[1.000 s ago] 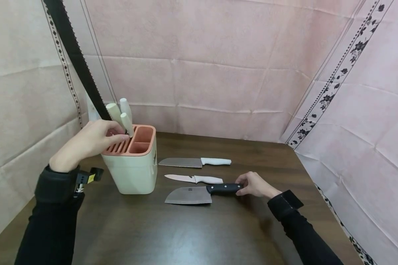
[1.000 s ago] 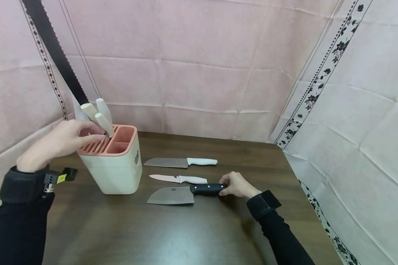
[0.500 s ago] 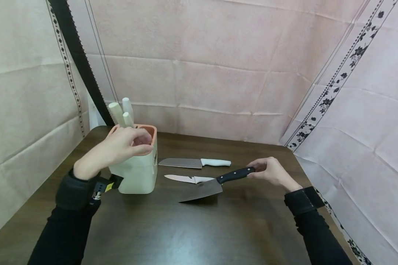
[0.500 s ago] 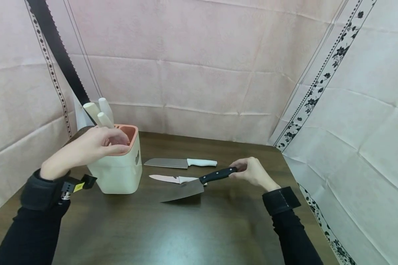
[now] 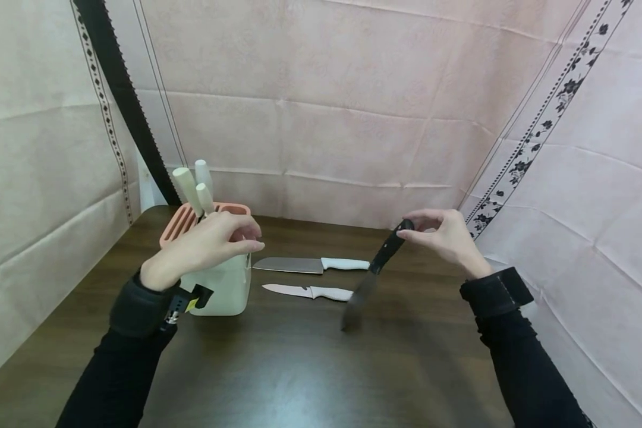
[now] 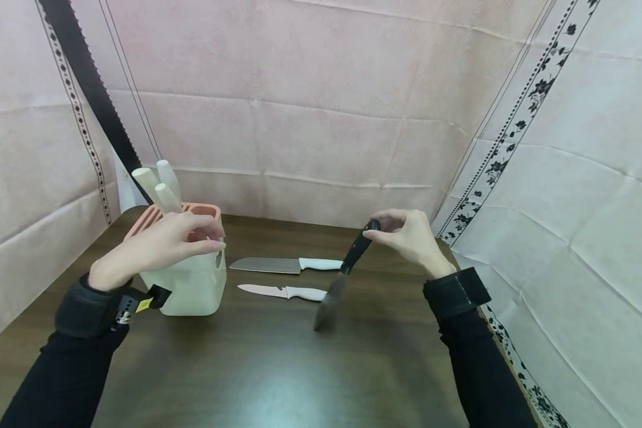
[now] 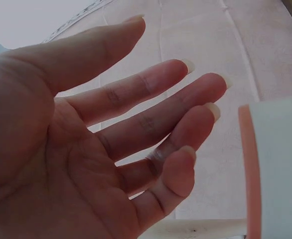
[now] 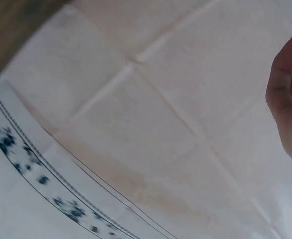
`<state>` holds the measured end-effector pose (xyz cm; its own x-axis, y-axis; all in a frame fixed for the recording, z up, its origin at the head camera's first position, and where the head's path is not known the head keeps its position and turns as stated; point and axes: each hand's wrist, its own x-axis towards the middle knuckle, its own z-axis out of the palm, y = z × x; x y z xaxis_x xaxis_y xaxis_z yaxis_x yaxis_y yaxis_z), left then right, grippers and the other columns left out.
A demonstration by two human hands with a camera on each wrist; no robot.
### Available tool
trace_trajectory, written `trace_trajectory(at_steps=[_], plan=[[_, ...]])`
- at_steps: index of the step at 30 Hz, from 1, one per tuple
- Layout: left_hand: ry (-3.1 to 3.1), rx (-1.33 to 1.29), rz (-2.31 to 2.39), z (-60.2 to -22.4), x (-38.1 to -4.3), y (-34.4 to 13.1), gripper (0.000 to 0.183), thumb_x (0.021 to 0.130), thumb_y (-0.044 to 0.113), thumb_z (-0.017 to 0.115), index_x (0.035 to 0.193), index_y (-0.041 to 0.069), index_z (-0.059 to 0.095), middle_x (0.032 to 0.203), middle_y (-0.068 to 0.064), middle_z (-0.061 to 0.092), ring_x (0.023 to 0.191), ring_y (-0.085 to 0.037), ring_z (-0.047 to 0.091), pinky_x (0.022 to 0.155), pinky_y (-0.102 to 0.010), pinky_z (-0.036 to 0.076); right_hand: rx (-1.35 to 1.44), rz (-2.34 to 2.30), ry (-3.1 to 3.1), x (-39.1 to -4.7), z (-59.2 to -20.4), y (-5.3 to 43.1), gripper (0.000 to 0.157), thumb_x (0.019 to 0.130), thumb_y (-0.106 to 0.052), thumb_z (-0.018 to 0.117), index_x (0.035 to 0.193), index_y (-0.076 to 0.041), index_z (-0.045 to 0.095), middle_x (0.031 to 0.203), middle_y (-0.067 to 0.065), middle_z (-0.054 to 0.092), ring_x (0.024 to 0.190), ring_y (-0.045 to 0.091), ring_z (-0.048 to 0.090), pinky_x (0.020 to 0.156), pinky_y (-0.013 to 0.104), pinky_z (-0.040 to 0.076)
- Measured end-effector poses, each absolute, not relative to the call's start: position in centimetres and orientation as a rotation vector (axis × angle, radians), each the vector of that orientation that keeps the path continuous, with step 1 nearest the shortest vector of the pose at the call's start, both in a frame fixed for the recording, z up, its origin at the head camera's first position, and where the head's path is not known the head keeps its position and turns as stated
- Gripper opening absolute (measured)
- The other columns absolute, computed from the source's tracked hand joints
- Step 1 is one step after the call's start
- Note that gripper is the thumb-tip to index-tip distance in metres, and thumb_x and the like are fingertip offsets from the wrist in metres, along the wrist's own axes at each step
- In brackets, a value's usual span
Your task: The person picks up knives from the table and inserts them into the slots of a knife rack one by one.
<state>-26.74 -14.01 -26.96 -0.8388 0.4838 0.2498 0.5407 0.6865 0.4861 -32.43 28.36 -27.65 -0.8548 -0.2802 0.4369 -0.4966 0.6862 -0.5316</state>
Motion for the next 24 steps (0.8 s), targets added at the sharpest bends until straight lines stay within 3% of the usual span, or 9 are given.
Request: trace_trajectory(at_steps=[7,11,24], plan=[[-2.775,-0.850,-0.867,-27.3,-27.1,-13.4,0.021,0.090,0.020,0.068,0.106,0.005,0.067,0.094,-0.007,0.070,0.082,-0.017,0.063,0.078,-0.036,0.056,0.680,0.777,-2.508,-32.1,-25.2,28.8,0.029,0.077,-0.022,0.082,0.103,-0.011,0.074,0.079,0.006,0.072,0.071,-0.002,0.061,0.066,0.011,0.045],[-2.792,-0.854,-0.892,-27.3,-27.2,-12.8,0.027,0.091,0.022,0.066,0.112,0.003,0.064,0.101,-0.011,0.070,0.090,-0.021,0.065,0.083,-0.041,0.055,0.699,0.743,-2.483,-32.0,-24.6,29.2,0.026,0.076,-0.018,0.083,0.099,-0.010,0.075,0.078,0.006,0.072,0.070,-0.004,0.060,0.066,0.010,0.044],[-2.822,-0.866,-0.917,-27.9,-28.6,-10.5,0.039,0.093,0.027,0.064,0.121,0.001,0.059,0.107,-0.014,0.069,0.099,-0.025,0.065,0.087,-0.043,0.053,0.731,0.760,-2.457,-32.4,-23.4,27.3,0.027,0.072,-0.020,0.085,0.096,-0.011,0.076,0.078,0.005,0.073,0.069,-0.003,0.060,0.069,0.012,0.044]])
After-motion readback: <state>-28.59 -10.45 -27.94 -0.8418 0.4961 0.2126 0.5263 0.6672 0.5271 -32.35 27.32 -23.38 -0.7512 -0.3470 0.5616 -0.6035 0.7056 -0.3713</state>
